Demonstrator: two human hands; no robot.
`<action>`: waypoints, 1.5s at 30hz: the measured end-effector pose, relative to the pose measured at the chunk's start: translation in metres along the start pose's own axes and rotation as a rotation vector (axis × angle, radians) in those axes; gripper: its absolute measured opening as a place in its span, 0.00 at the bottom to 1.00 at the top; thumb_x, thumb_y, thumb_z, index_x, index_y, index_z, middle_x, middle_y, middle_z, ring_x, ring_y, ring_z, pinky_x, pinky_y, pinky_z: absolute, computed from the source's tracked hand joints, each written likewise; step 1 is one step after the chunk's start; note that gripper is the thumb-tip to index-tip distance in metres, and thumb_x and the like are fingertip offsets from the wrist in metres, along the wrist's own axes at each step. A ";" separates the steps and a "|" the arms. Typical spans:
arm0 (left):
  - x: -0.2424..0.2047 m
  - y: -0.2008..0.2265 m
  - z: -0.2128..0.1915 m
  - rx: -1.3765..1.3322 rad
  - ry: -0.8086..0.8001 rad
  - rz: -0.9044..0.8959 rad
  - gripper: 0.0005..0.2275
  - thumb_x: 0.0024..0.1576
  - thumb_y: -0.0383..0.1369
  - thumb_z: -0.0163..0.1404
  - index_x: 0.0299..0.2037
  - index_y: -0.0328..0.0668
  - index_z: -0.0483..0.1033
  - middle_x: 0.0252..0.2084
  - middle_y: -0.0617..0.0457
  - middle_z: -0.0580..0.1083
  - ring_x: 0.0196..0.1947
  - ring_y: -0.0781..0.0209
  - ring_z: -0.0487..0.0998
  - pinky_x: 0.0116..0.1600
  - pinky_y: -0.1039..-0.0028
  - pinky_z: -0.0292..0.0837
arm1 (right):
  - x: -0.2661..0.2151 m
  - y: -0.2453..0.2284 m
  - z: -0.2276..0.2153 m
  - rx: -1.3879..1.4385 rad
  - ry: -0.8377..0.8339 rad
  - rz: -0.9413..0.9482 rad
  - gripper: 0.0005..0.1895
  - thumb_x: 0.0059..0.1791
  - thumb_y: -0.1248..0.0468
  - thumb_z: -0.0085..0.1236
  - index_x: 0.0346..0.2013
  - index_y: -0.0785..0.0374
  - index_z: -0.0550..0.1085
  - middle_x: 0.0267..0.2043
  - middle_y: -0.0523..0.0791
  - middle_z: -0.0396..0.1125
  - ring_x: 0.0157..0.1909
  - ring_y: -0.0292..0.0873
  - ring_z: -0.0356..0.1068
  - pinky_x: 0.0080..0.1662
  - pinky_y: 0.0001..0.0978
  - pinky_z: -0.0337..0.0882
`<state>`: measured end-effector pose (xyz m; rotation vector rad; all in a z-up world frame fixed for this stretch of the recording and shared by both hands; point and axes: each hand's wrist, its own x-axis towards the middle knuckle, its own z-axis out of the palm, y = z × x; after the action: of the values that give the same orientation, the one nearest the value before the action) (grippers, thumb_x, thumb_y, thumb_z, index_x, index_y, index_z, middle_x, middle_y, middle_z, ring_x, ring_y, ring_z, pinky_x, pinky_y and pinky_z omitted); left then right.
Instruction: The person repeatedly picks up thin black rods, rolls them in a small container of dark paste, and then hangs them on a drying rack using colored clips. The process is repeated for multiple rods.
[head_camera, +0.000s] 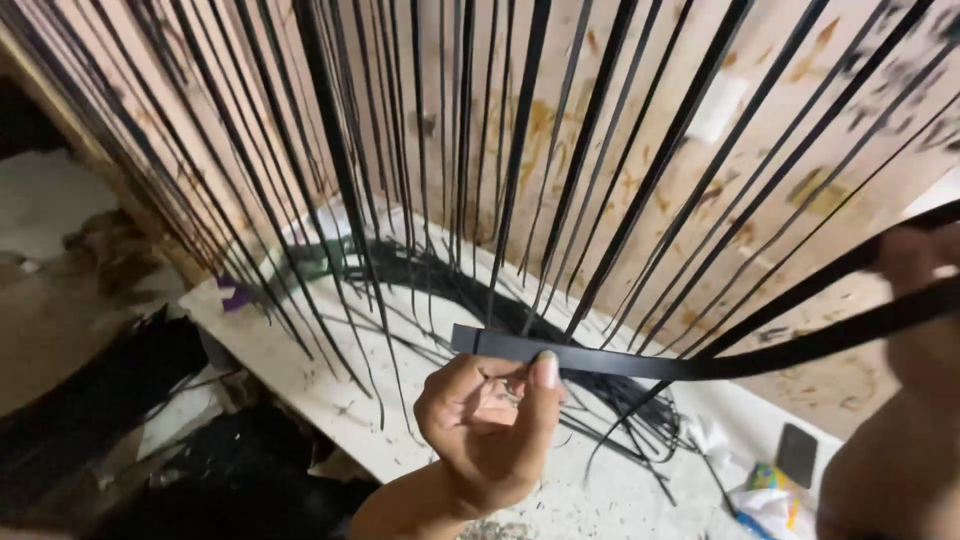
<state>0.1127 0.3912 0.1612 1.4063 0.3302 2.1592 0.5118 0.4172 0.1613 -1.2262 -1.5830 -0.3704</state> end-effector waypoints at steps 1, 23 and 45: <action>0.010 0.004 0.004 -0.010 0.000 0.004 0.04 0.58 0.23 0.54 0.33 0.36 0.72 0.20 0.48 0.75 0.18 0.64 0.77 0.24 0.77 0.73 | 0.005 -0.019 0.002 -0.007 0.005 -0.005 0.12 0.79 0.75 0.46 0.52 0.74 0.69 0.52 0.55 0.66 0.59 0.54 0.66 0.67 0.47 0.65; 0.156 0.066 0.057 0.304 -0.466 0.353 0.01 0.62 0.23 0.50 0.38 0.33 0.75 0.33 0.46 0.77 0.29 0.60 0.77 0.35 0.75 0.75 | -0.093 -0.082 0.119 0.012 -0.110 0.171 0.03 0.47 0.67 0.65 0.31 0.59 0.77 0.27 0.40 0.76 0.25 0.33 0.73 0.29 0.23 0.76; 0.180 0.023 0.066 0.351 -0.545 0.267 0.01 0.63 0.22 0.49 0.41 0.32 0.74 0.34 0.47 0.74 0.31 0.60 0.76 0.35 0.75 0.75 | 0.094 -0.245 -0.109 -0.668 -0.136 -0.933 0.35 0.52 0.53 0.81 0.64 0.57 0.66 0.58 0.53 0.67 0.32 0.43 0.72 0.34 0.40 0.75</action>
<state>0.1090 0.4667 0.3385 2.2766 0.3353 1.8628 0.3710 0.2804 0.3671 -0.8920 -2.1774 -1.5284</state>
